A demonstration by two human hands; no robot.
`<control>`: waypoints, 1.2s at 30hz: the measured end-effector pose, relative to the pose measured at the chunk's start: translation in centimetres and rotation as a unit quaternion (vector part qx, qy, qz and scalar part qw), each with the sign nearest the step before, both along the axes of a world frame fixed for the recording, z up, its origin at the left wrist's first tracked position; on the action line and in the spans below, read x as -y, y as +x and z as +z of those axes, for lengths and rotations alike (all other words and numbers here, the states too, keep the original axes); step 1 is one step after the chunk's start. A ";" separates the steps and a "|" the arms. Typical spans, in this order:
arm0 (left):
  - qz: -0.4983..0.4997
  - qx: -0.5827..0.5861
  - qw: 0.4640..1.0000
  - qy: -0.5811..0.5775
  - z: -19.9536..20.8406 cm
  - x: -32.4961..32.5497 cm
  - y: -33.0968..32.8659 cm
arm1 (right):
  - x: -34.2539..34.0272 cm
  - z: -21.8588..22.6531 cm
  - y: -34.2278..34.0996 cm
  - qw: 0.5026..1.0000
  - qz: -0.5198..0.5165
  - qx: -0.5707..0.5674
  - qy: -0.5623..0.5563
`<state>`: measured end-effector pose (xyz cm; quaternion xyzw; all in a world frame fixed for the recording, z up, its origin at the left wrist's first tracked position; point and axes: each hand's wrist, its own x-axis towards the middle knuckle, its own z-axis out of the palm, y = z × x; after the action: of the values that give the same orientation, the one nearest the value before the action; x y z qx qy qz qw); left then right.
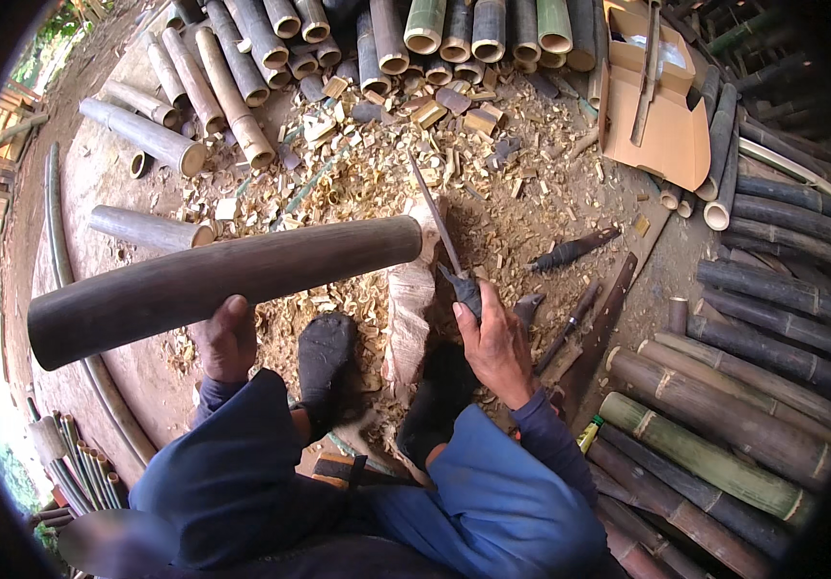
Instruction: The person shaves the outer layer of bamboo stalks using a knife against a wooden block, handling the stalks one at a time and rotating them to reach all sides.
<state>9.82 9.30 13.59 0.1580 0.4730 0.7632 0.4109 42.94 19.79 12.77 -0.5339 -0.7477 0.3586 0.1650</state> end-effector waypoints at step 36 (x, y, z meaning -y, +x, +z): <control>-0.121 -0.240 0.954 -0.131 -0.3 -1.2 -0.1 | -2.3 2.0 -3.7 0.997 -0.003 0.081 -0.013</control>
<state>9.73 10.49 13.30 0.3377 0.6307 0.5789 0.3911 39.25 22.10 14.78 -0.5656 -0.7523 0.3232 0.0980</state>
